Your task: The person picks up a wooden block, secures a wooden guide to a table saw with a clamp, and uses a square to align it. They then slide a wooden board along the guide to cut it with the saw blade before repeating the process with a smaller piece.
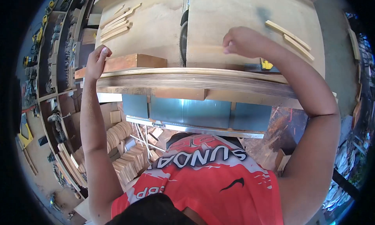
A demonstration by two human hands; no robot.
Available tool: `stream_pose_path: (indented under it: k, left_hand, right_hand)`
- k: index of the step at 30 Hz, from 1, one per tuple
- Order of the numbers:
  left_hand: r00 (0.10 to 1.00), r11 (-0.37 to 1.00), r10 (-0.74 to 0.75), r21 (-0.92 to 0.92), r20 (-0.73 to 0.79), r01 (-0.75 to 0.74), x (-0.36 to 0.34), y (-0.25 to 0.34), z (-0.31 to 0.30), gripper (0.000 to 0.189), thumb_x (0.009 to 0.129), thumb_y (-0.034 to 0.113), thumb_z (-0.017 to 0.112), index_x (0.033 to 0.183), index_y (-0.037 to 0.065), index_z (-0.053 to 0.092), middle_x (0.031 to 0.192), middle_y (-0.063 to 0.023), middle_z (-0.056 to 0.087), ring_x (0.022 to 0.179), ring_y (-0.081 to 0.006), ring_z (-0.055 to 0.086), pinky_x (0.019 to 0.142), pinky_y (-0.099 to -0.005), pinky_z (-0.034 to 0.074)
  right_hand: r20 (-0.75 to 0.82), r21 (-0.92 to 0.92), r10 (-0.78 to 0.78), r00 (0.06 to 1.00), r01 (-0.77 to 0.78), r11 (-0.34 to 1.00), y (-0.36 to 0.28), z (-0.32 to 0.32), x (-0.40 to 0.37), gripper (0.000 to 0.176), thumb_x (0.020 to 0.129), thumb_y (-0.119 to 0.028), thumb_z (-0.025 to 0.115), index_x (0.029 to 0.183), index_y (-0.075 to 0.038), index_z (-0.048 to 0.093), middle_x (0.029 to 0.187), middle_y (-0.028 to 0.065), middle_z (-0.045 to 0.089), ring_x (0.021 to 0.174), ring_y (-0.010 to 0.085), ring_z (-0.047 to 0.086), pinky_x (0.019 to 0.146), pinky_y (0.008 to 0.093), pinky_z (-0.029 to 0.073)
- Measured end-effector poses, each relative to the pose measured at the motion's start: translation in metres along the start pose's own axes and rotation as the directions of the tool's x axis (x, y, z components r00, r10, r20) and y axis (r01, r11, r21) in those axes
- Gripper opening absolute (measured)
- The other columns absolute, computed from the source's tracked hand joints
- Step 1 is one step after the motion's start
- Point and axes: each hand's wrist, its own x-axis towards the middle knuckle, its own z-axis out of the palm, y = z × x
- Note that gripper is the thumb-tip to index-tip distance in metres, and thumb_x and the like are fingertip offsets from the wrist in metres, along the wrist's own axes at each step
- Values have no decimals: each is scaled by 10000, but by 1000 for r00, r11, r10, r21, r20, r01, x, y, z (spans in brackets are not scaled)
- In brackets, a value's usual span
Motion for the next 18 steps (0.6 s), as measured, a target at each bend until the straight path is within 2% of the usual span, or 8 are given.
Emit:
stream_pose_path:
  k: [2, 3, 7, 9, 10, 15, 16, 18]
  left_hand:
    - [1000, 1000, -10, 14, 12, 10, 0, -2, -1, 434, 993, 386, 523, 859, -20, 591, 745, -91, 597, 740, -152, 552, 723, -309, 455]
    - [1000, 1000, 4, 4, 10, -4, 0, -2, 0, 434, 994, 386, 521, 858, -20, 593, 742, -94, 598, 736, -153, 552, 720, -311, 456]
    - [1000, 1000, 23, 11, 17, -23, 1, -5, -1, 434, 996, 385, 520, 856, -18, 598, 732, -98, 600, 717, -160, 552, 705, -315, 459]
    - [999, 999, 31, 6, 15, -31, 2, -6, 0, 432, 996, 383, 520, 855, -19, 599, 728, -100, 599, 713, -163, 553, 700, -316, 459]
    - [999, 999, 46, 0, 12, -46, 1, -6, 0, 431, 996, 380, 521, 855, -19, 600, 724, -103, 597, 708, -167, 554, 696, -316, 459]
    - [996, 999, 1, 47, 85, -5, 0, -8, -4, 455, 1034, 362, 466, 872, -40, 606, 808, -92, 612, 801, -176, 568, 775, -315, 456]
    - [996, 998, -1, 62, 91, -5, 0, -8, -3, 456, 1035, 360, 464, 873, -42, 605, 814, -94, 614, 805, -179, 570, 779, -317, 457]
    - [996, 999, 5, 51, 94, -10, 0, -6, -4, 457, 1035, 358, 461, 871, -43, 603, 820, -96, 615, 810, -181, 571, 784, -319, 456]
  right_hand:
    - [146, 35, -111, 983, 108, 994, -2, 22, 9, 205, 846, -203, 716, 959, -32, 710, 973, 157, 676, 927, 318, 649, 790, 415, 497]
    - [217, 115, -74, 973, 50, 992, -5, 31, 14, 211, 848, -194, 717, 977, -27, 708, 982, 168, 680, 937, 331, 650, 795, 416, 503]
    - [250, 152, -114, 961, 78, 985, -13, 66, 37, 218, 835, -166, 721, 990, -15, 700, 958, 170, 682, 931, 324, 655, 792, 416, 504]
    - [60, 259, -192, 980, 170, 951, -12, 74, 39, 189, 829, -175, 717, 860, 6, 674, 826, 166, 689, 762, 318, 649, 709, 395, 502]
    - [67, 266, -194, 979, 170, 949, -5, 72, 37, 189, 829, -175, 717, 860, 6, 674, 826, 166, 689, 762, 318, 649, 709, 395, 502]
    - [319, 272, -140, 937, 51, 961, 29, 56, 9, 97, 825, -111, 710, 876, -31, 688, 799, 139, 662, 755, 298, 631, 696, 383, 494]
    - [323, 275, -139, 936, 48, 960, 27, 60, 5, 97, 825, -111, 710, 876, -31, 688, 799, 139, 662, 755, 298, 631, 696, 383, 494]
    - [103, 290, -202, 974, 165, 943, 22, 70, 3, 84, 826, -78, 693, 905, -59, 716, 838, 120, 670, 791, 294, 632, 709, 385, 497]
